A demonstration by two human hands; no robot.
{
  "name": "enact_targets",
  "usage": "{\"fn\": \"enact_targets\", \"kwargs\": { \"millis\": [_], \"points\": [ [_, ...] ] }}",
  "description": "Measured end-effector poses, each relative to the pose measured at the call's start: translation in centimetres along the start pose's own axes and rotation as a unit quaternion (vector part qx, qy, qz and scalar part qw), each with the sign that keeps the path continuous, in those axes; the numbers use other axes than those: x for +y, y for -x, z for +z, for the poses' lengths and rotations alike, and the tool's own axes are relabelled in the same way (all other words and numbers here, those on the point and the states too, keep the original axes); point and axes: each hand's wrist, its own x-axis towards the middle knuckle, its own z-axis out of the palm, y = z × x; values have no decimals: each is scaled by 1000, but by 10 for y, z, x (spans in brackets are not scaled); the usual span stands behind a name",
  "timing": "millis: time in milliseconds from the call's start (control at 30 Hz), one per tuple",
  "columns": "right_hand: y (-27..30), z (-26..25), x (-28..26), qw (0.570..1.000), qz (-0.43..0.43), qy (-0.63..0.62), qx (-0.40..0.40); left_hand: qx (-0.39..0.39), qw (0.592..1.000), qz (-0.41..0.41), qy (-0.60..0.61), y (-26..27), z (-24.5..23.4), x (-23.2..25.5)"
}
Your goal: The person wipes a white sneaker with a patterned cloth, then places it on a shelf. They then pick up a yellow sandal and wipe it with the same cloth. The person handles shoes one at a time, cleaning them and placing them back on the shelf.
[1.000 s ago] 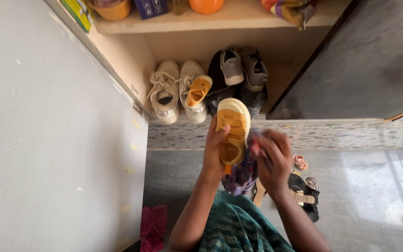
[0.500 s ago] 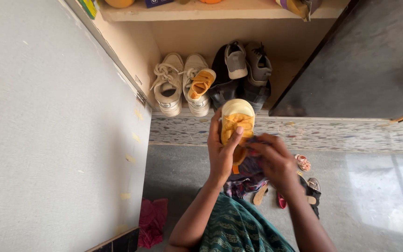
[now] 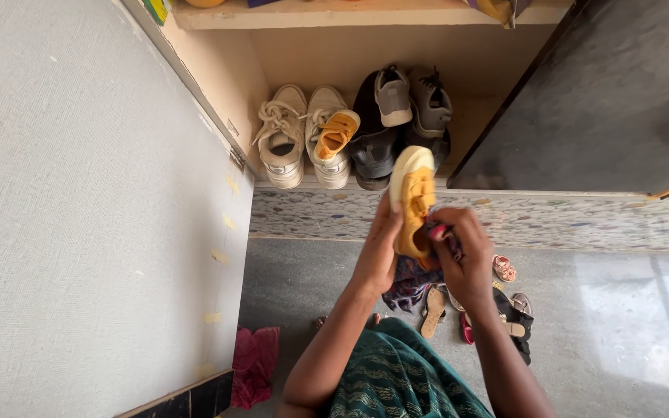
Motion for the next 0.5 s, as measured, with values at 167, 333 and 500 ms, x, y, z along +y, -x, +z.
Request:
{"fn": "enact_targets", "kwargs": {
  "millis": [167,333,500],
  "points": [
    [-9,-30,-10,991,8,-134,-29,46,951,108,-286,8,-7,3],
    [-33,2,1,985,-118,113,53,73,890,209,-399,8,-2,-5],
    [32,36,-20,995,-82,23,-48,82,957,177,-213,-3,-14,16]
  ]
}}
